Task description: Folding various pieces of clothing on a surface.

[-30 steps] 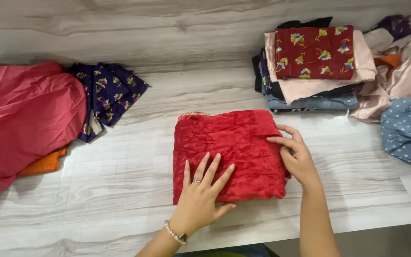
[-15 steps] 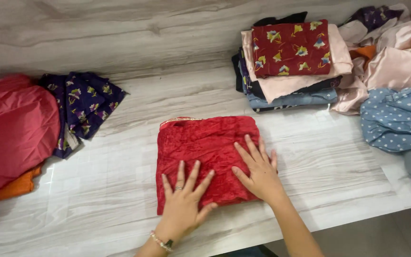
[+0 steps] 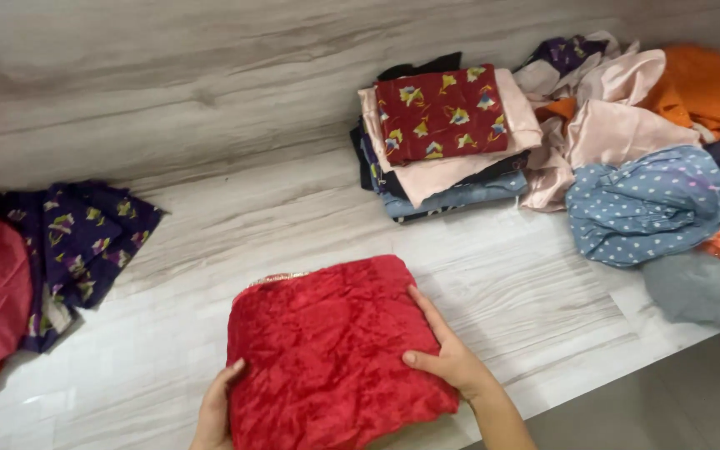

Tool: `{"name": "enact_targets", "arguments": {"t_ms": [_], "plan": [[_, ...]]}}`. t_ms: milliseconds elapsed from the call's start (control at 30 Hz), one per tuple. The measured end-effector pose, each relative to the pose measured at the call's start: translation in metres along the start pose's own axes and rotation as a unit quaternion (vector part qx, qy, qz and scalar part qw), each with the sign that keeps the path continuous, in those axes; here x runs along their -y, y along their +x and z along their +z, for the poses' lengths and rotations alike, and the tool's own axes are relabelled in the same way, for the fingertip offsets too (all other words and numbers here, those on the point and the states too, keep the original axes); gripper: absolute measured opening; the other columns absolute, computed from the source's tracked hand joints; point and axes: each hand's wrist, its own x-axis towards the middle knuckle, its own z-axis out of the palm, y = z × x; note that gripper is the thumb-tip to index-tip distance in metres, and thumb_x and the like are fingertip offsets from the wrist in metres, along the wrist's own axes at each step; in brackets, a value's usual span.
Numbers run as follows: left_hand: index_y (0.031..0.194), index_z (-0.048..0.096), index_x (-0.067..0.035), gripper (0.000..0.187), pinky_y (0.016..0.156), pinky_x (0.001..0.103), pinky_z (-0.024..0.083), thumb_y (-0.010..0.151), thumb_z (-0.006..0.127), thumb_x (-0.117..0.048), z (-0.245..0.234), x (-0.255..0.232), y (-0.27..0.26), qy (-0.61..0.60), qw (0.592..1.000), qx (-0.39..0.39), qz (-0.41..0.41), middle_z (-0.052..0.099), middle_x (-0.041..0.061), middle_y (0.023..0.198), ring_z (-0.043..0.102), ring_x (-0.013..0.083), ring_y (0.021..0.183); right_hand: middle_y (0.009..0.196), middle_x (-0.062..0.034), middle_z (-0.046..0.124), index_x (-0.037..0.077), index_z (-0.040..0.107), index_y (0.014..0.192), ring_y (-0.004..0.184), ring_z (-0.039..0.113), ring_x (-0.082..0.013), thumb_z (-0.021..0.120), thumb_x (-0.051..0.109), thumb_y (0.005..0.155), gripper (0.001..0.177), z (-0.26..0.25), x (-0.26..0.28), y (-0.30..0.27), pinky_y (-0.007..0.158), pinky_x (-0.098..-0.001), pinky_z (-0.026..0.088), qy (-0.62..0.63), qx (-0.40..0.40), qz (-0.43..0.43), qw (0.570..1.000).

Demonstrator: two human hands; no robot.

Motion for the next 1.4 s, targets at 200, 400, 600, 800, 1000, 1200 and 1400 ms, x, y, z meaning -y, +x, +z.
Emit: {"name": "enact_targets", "arguments": {"t_ms": [200, 400, 600, 800, 1000, 1200, 1400], "plan": [[0.127, 0.064, 0.001, 0.055, 0.095, 0.053, 0.055, 0.077, 0.068, -0.023, 0.109, -0.031, 0.007, -0.030, 0.993, -0.023, -0.111, 0.074, 0.021, 0.116, 0.070, 0.0376, 0.106, 0.170, -0.0140, 0.030, 0.009, 0.030, 0.163, 0.156, 0.027, -0.0226, 0.081, 0.018, 0.074, 0.103, -0.081, 0.023, 0.013, 0.122, -0.0334, 0.019, 0.044, 0.011, -0.065, 0.997], [0.126, 0.063, -0.003, 0.050, 0.103, 0.049, 0.052, 0.081, 0.069, -0.025, 0.294, -0.112, 0.063, -0.008, 0.981, 0.188, -0.041, 0.072, 0.014, 0.123, 0.068, 0.0305, 0.114, 0.168, -0.0100, 0.033, 0.004, 0.029, 0.164, 0.153, 0.033, -0.0214, 0.076, 0.016, 0.074, 0.103, -0.187, 0.136, 0.098, 0.124, -0.0333, 0.023, -0.003, -0.018, -0.223, 0.975], [0.153, 0.029, -0.013, 0.086, 0.109, 0.048, 0.047, 0.083, 0.074, -0.036, 0.419, -0.153, 0.209, 0.283, 0.890, 0.103, 0.343, 0.049, 0.017, 0.145, 0.053, 0.0332, 0.129, 0.162, -0.0129, 0.039, 0.012, 0.029, 0.161, 0.145, 0.041, -0.0254, 0.077, 0.025, 0.074, 0.100, -0.299, 0.173, 0.272, 0.118, -0.0347, 0.034, -0.230, -0.088, -0.161, 0.956], [0.157, 0.037, -0.024, 0.078, 0.113, 0.074, 0.023, 0.090, 0.063, -0.055, 0.456, -0.130, 0.257, 0.625, 0.434, -0.050, 0.647, 0.036, 0.008, 0.164, 0.028, 0.0344, 0.152, 0.171, -0.0040, 0.019, 0.034, 0.031, 0.158, 0.157, 0.010, -0.0381, 0.056, 0.067, 0.086, 0.083, -0.229, 0.138, 0.364, 0.115, -0.0760, 0.010, -0.568, -0.192, -0.022, 0.800], [0.155, 0.041, -0.029, 0.079, 0.109, 0.081, 0.018, 0.086, 0.056, -0.064, 0.429, -0.106, 0.310, 0.719, 0.504, -0.037, 0.477, 0.033, 0.004, 0.164, 0.022, 0.0305, 0.153, 0.170, -0.0028, 0.019, 0.039, 0.034, 0.157, 0.155, 0.011, -0.0409, 0.056, 0.069, 0.086, 0.080, -0.217, 0.073, 0.389, 0.113, -0.0782, 0.013, -0.539, -0.217, -0.029, 0.813], [0.157, 0.038, -0.032, 0.081, 0.111, 0.080, 0.016, 0.085, 0.055, -0.066, 0.427, -0.108, 0.307, 0.708, 0.547, -0.025, 0.446, 0.028, 0.003, 0.167, 0.017, 0.0291, 0.156, 0.170, -0.0045, 0.022, 0.036, 0.037, 0.158, 0.155, 0.015, -0.0430, 0.057, 0.068, 0.087, 0.080, -0.221, 0.073, 0.389, 0.110, -0.0797, 0.019, -0.546, -0.220, -0.073, 0.805], [0.160, 0.033, -0.027, 0.080, 0.119, 0.071, 0.013, 0.093, 0.050, -0.068, 0.355, -0.100, 0.293, 0.669, 0.563, 0.026, 0.484, 0.022, 0.004, 0.172, 0.012, 0.0290, 0.160, 0.169, -0.0069, 0.024, 0.032, 0.033, 0.162, 0.154, 0.016, -0.0415, 0.047, 0.073, 0.089, 0.085, -0.216, 0.073, 0.391, 0.110, -0.0822, 0.015, -0.644, -0.195, -0.030, 0.739]]}}
